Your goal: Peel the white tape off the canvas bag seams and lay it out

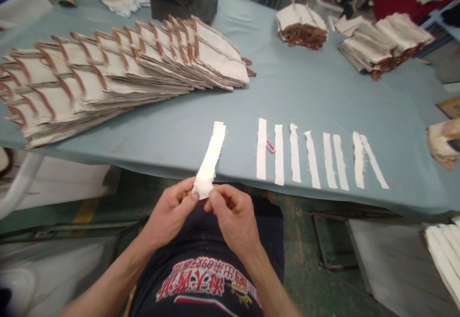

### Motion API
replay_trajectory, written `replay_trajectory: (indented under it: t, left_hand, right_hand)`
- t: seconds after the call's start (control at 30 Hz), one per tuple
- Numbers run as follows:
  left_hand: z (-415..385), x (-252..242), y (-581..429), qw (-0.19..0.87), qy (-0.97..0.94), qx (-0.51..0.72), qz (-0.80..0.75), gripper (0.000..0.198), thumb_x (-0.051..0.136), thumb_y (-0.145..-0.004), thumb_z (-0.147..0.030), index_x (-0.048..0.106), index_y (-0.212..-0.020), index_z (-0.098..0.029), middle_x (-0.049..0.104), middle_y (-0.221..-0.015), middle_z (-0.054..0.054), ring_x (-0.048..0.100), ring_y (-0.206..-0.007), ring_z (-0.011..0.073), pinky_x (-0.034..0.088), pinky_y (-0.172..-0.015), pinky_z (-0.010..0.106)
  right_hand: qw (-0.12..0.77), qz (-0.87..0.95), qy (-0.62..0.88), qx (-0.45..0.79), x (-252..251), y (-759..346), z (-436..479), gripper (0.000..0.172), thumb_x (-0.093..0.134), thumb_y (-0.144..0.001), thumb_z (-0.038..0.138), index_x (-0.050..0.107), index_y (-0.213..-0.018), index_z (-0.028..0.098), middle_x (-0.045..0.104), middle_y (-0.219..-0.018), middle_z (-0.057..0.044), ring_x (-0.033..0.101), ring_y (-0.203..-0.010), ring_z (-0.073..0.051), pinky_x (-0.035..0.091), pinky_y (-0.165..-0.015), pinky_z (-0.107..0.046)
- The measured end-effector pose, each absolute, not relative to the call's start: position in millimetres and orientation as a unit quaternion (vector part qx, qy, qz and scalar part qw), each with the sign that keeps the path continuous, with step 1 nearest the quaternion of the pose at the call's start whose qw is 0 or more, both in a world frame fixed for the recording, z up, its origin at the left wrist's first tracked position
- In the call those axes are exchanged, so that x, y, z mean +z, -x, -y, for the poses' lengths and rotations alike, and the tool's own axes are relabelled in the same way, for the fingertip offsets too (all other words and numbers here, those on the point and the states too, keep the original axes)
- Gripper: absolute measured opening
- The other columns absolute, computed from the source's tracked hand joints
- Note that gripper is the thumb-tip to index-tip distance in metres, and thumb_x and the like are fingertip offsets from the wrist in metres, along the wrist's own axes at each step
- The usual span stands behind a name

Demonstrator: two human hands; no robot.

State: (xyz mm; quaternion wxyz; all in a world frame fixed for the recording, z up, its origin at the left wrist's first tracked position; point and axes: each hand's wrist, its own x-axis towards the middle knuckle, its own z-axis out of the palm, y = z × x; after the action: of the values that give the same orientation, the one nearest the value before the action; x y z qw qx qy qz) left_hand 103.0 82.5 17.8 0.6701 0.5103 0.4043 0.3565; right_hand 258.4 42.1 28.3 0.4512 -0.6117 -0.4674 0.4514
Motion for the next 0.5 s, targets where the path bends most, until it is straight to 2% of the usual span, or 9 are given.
replay_trajectory:
  t: [0.17, 0.3, 0.5]
  left_hand:
    - [-75.6, 17.8, -105.9, 0.623, -0.546, 0.333, -0.451, 0.029, 0.055, -0.089, -0.023, 0.079, -0.103, -0.014, 0.069, -0.080, 0.002, 0.055, -0.071, 0.0167, 0.043, -0.065, 0.024]
    - [-72.6, 16.5, -110.1, 0.604, -0.551, 0.335, -0.468, 0.030, 0.054, -0.086, -0.021, 0.079, -0.101, -0.013, 0.071, -0.077, 0.002, 0.057, -0.068, 0.0167, 0.043, -0.064, 0.024]
    - [-67.5, 11.0, -118.3, 0.567, -0.566, 0.328, -0.502, 0.027, 0.052, -0.085, -0.014, 0.078, -0.091, -0.015, 0.071, -0.070, 0.000, 0.060, -0.061, 0.0153, 0.041, -0.061, 0.024]
  right_hand:
    - [0.469, 0.477, 0.614, 0.420, 26.4, -257.0, -36.7, 0.026, 0.062, -0.092, 0.027, 0.068, -0.069, 0.019, 0.067, -0.063, 0.001, 0.058, -0.057, -0.012, 0.048, -0.057, -0.023]
    - [0.521, 0.407, 0.596, 0.456, 13.5, -253.3, -35.0, 0.027, 0.064, -0.092, 0.031, 0.066, -0.068, 0.019, 0.061, -0.060, 0.002, 0.051, -0.054, -0.011, 0.044, -0.054, -0.023]
    - [0.572, 0.302, 0.574, 0.502, -6.4, -244.6, -37.8, 0.036, 0.061, -0.092, 0.042, 0.051, -0.064, 0.022, 0.046, -0.056, 0.005, 0.038, -0.050, -0.010, 0.040, -0.050, -0.023]
